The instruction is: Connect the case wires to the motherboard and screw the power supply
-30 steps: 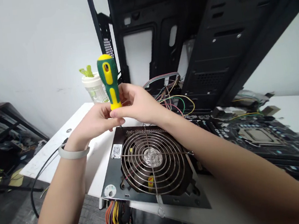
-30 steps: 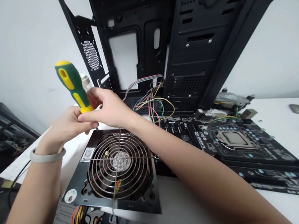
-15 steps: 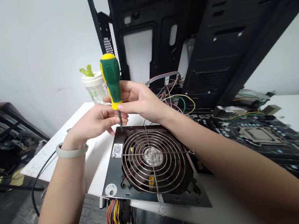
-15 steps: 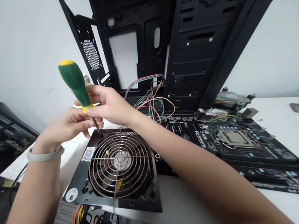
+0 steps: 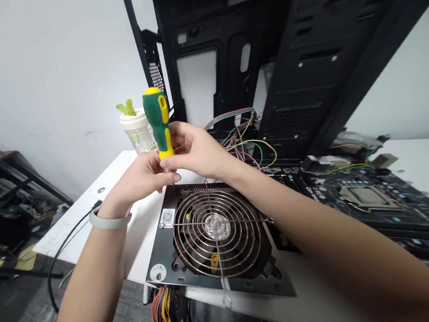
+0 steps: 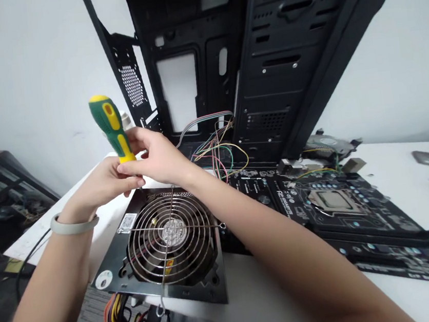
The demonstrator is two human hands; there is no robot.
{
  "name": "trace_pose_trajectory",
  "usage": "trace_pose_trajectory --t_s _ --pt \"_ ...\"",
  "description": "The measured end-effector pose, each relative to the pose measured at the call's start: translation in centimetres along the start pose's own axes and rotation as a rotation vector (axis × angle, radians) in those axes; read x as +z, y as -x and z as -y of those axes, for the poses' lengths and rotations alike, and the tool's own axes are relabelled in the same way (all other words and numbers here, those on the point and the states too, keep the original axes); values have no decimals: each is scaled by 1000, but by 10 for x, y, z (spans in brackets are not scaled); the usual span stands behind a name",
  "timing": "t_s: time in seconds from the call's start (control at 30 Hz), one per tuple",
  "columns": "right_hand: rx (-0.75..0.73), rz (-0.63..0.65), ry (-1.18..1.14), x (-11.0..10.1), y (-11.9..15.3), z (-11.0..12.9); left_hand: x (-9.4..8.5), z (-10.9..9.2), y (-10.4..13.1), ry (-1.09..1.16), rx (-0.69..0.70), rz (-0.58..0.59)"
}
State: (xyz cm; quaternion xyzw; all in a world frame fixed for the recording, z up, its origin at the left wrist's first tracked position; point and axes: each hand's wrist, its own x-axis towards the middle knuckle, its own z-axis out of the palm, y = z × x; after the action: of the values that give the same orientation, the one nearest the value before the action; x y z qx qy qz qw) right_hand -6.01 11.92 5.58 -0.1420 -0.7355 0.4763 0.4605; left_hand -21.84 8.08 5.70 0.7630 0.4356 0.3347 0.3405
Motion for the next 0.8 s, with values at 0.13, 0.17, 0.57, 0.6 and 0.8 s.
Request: trace_pose_trajectory --t_s 0.13,0.17,0.57,0.6,0.8 --pt "-6 32 16 -1 0 -1 -3 1 0 -24 -7 11" --pt "-8 41 10 -1 1 -1 -4 2 0 -16 -12 21" --pt "18 115 -104 -6 1 -4 -13 4 5 9 -70 193" --pt "31 123 -119 -6 2 -4 -13 5 5 13 -68 200" --pt "38 103 -108 -5 1 -5 -12 10 2 69 -3 189"
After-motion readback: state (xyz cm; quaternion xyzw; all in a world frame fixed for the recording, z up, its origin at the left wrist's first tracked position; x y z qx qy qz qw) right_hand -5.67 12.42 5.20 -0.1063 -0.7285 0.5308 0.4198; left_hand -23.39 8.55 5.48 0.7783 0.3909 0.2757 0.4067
